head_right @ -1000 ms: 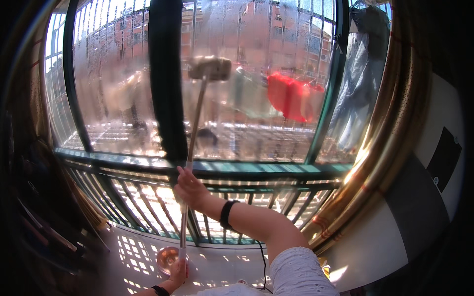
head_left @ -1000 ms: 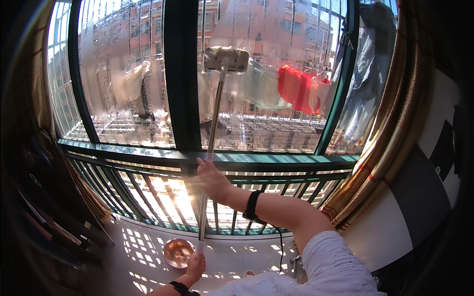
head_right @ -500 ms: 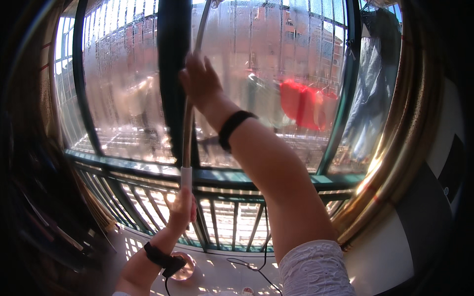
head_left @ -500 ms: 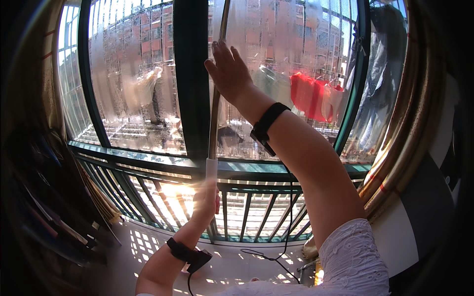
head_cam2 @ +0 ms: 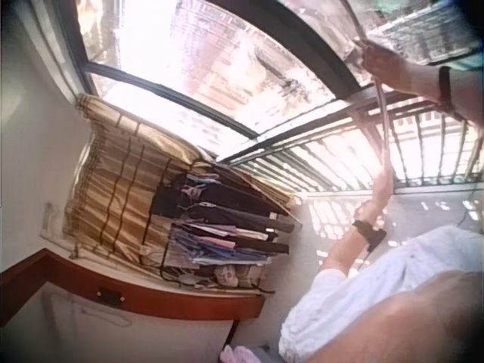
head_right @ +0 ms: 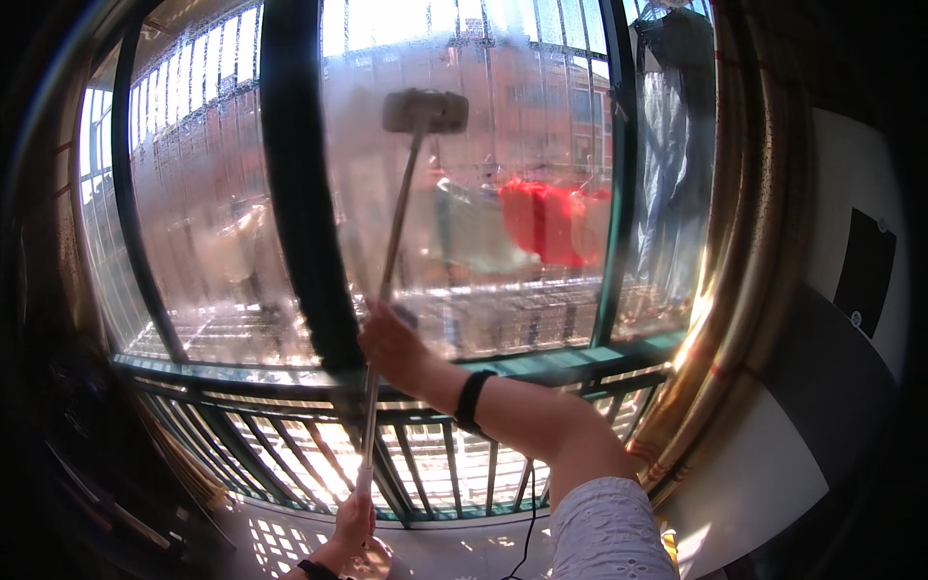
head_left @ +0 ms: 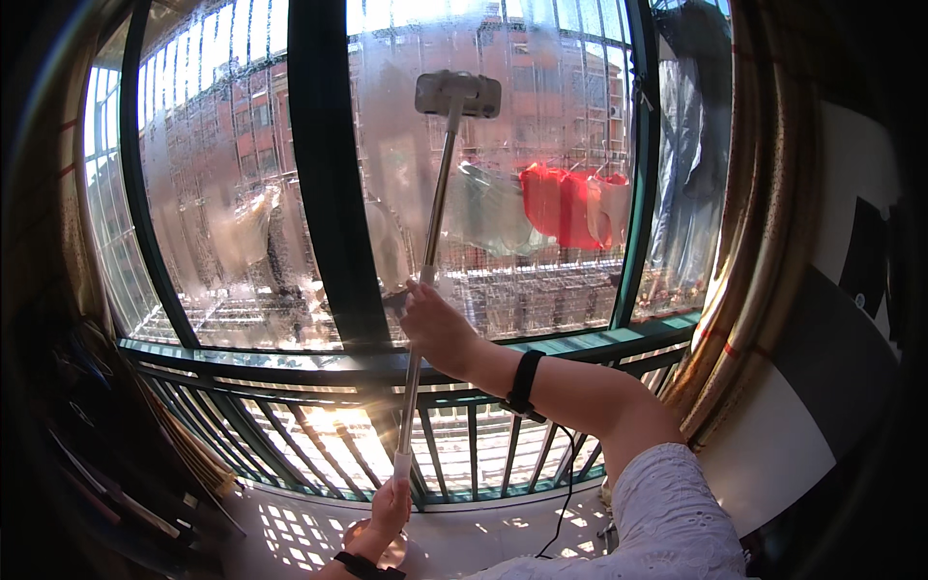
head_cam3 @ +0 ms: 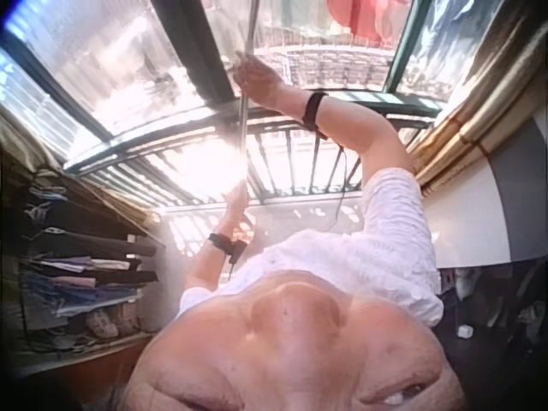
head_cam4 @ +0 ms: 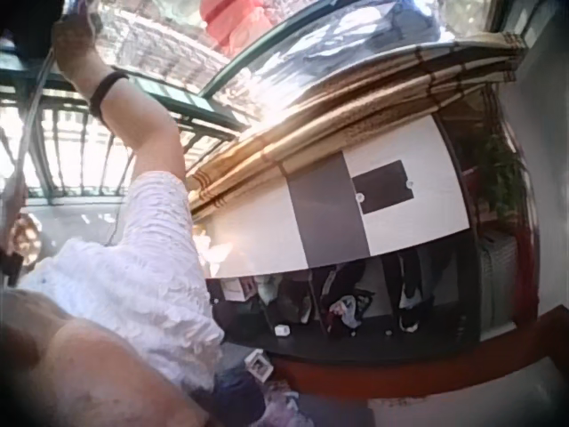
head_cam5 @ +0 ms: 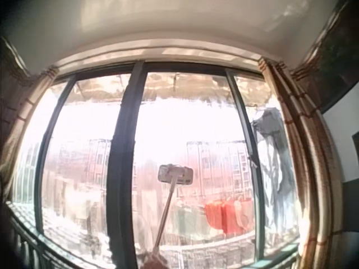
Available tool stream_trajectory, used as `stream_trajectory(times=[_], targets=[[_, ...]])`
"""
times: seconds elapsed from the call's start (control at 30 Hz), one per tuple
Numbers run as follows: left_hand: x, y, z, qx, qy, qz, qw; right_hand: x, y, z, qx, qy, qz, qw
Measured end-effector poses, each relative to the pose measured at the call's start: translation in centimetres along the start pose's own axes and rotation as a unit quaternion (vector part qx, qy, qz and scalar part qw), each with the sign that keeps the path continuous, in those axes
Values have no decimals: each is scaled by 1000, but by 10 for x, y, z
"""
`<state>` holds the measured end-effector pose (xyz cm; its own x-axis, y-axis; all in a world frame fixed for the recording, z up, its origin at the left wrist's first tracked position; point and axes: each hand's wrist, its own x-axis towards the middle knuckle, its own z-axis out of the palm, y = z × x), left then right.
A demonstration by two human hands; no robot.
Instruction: The recorder is cleaning the window using a squeegee with a handle.
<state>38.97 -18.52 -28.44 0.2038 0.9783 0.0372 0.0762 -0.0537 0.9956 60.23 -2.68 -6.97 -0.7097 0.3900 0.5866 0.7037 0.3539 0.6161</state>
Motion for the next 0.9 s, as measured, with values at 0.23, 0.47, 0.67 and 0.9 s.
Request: stream_trajectory(times=[0.23, 0.47, 0.67, 0.9], targets=[[4, -24, 49, 86, -45, 32, 995, -85, 28, -22, -100, 45, 22, 994], [104, 81, 102, 107, -71, 132, 983, -77, 167, -71, -105, 45, 158, 981], [116, 80, 82, 180, -53, 216, 958, -81, 156, -63, -86, 32, 187, 978], [48, 78, -45, 367, 11, 205, 907, -83, 31, -10, -24, 80, 235, 968]])
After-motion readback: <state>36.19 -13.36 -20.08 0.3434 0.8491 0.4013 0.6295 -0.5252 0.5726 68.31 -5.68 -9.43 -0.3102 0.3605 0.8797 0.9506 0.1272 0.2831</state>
